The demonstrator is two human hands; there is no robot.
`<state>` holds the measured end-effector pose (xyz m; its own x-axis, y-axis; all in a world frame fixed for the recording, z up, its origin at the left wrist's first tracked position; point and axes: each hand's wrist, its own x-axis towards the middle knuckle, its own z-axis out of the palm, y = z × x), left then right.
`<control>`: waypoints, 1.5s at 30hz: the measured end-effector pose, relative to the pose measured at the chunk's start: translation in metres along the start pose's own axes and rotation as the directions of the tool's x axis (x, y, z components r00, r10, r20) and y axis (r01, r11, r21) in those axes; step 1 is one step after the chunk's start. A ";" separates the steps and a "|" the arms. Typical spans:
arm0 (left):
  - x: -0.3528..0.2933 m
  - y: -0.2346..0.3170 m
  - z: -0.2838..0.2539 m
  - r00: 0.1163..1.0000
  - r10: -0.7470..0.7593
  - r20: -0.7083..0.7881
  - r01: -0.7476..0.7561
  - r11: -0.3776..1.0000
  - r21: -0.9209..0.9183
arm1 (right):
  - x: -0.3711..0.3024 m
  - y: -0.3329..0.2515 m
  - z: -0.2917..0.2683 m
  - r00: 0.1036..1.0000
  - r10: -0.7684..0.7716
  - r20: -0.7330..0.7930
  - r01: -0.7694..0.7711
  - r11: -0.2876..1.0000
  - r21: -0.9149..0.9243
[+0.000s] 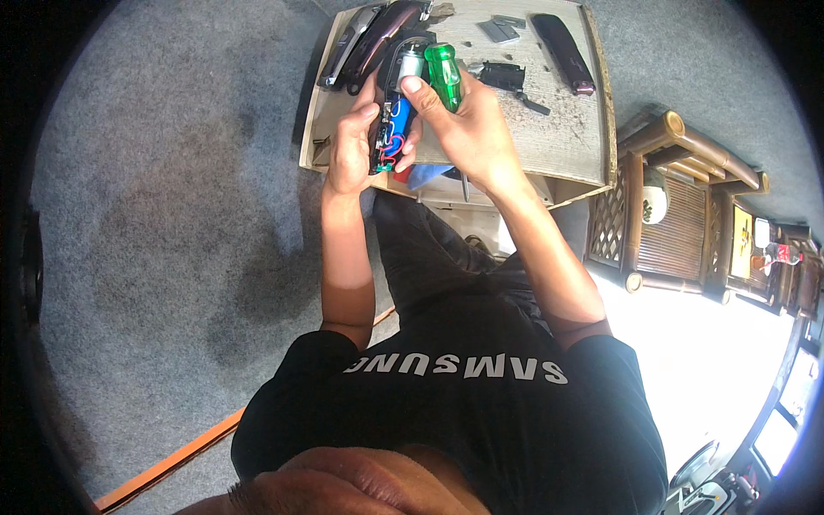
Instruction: The person disassembles the housing of a hair clipper, removes internal components using a screwdriver and pliers, and then begins reassembling the device by placing parts back into the casing and tightening screws with a screwdriver.
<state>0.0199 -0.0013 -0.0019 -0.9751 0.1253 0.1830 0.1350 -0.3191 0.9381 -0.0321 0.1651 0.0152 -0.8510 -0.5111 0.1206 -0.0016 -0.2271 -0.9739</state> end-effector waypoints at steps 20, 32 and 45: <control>0.001 0.003 -0.002 0.999 0.001 0.041 -0.005 0.996 0.088 | 0.003 0.013 -0.003 0.998 -0.032 -0.048 0.030 0.999 -0.038; 0.000 0.003 0.000 0.987 0.150 0.049 -0.158 0.951 0.267 | 0.001 0.013 -0.001 0.990 0.026 -0.141 -0.011 0.994 0.107; 0.009 -0.006 0.002 0.954 0.281 0.106 -0.301 0.898 0.322 | -0.002 0.015 -0.011 0.999 -0.002 -0.040 0.016 0.942 0.335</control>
<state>0.0109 0.0034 -0.0049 -0.8733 0.1295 0.4696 0.4711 -0.0213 0.8818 -0.0366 0.1717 -0.0015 -0.8711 -0.4774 0.1152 0.1611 -0.4995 -0.8512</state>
